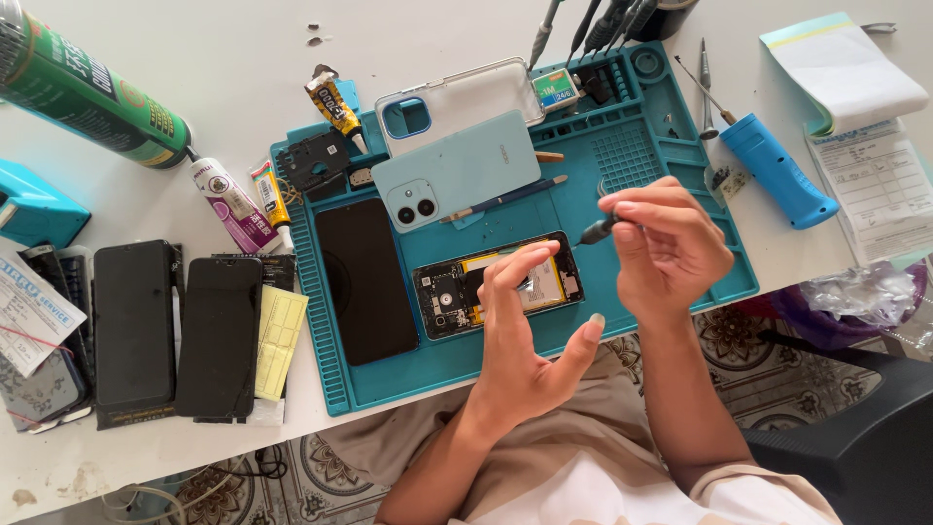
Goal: The person repairs a disassembled smartphone at a workbench. They use a screwdriver to unscrew components from the opened phone, manipulate the internal board and battery area by hand, and then use a blue electric screwdriver to drive screws into the phone chassis while holding it in one hand.
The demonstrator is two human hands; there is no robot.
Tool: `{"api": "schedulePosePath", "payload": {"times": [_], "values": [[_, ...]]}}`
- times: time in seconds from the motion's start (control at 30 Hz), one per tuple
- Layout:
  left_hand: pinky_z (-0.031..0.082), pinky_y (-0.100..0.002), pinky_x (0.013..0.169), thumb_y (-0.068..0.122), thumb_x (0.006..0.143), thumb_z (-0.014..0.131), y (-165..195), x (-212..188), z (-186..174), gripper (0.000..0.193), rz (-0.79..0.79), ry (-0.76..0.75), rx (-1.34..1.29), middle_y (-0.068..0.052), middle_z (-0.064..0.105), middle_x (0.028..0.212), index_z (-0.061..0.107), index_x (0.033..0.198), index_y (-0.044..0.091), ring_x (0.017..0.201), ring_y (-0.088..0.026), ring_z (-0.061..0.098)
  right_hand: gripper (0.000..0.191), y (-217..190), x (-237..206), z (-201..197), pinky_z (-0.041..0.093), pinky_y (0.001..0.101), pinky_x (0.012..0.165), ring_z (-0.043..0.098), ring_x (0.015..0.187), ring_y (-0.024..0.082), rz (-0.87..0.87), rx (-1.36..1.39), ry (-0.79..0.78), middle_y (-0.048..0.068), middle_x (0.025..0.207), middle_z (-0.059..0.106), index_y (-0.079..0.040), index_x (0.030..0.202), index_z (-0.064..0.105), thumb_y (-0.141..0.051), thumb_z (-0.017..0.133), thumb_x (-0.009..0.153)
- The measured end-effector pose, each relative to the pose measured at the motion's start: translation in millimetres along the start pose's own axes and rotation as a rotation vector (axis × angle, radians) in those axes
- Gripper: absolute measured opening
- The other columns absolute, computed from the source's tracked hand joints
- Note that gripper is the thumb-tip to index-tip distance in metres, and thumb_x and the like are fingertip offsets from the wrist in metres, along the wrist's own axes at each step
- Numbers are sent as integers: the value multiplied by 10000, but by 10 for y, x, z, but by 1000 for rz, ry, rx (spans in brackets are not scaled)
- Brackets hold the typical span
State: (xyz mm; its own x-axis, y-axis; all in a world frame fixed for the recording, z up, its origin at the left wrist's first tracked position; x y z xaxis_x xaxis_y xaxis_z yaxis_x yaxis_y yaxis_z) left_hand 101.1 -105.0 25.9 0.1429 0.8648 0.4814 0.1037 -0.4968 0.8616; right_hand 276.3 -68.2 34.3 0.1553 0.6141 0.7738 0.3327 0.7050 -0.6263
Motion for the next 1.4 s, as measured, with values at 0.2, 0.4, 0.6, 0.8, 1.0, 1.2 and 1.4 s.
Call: {"api": "schedulePosePath", "payload": {"times": [0.2,0.4,0.6,0.8,1.0,1.2,1.4], "values": [[374,-419,1179,248,948,756,-51,-41,24,661,-85,17,15,-132,566,1397,423,1475,30,1271,-269,545,210,89,-124,-70,623,263,640,721,865,167,132,121,107,200,1103,685,16,1154,577,-124,723,1099],[313,-487,1215,286,945,741,64,30,38,739,-30,39,198,-210,485,1526,401,1522,-25,1399,-355,450,236,92,-131,-73,605,317,679,736,828,192,124,203,140,199,1120,670,-2,1188,544,-140,712,1095],[224,-590,1151,458,869,753,147,136,-5,760,-33,-141,589,-271,398,1550,558,1385,-66,1422,-454,317,246,90,-121,-54,652,319,659,725,792,207,131,193,122,219,1115,674,7,1194,545,-145,713,1098],[170,-590,1146,519,915,702,47,276,-170,682,21,-230,764,-103,412,1604,637,1352,-1,1455,-406,300,236,67,-118,-11,611,329,677,730,783,209,141,212,101,214,1115,673,10,1193,551,-134,708,1092],[159,-607,1138,500,933,687,41,277,-141,688,28,-236,785,-39,487,1569,622,1402,0,1461,-362,311,201,44,-122,20,628,351,717,737,862,233,142,192,61,231,1131,670,19,1186,569,-104,703,1101],[159,-633,1117,511,919,696,-36,288,-169,723,-27,-214,801,-56,519,1529,598,1397,-22,1440,-359,323,187,39,-108,25,625,331,711,747,839,192,150,197,62,224,1169,678,16,1177,567,-88,692,1084],[167,-651,1103,502,897,701,-131,304,-148,729,-85,-177,868,-80,515,1529,597,1381,-33,1424,-361,341,170,51,-111,-11,590,281,653,713,812,159,157,174,77,206,1093,679,29,1152,578,-48,705,1070]]}}
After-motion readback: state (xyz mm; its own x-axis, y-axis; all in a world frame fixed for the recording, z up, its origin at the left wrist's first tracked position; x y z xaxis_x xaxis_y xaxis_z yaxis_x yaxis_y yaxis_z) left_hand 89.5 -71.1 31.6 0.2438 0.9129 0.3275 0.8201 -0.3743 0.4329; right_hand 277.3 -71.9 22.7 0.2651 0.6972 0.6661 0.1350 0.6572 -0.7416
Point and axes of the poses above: each hand's wrist, its own x-axis towards the middle knuckle, its own z-axis out of the palm, y = z × x, the point moved 5 cm from there along x, towards the middle knuckle
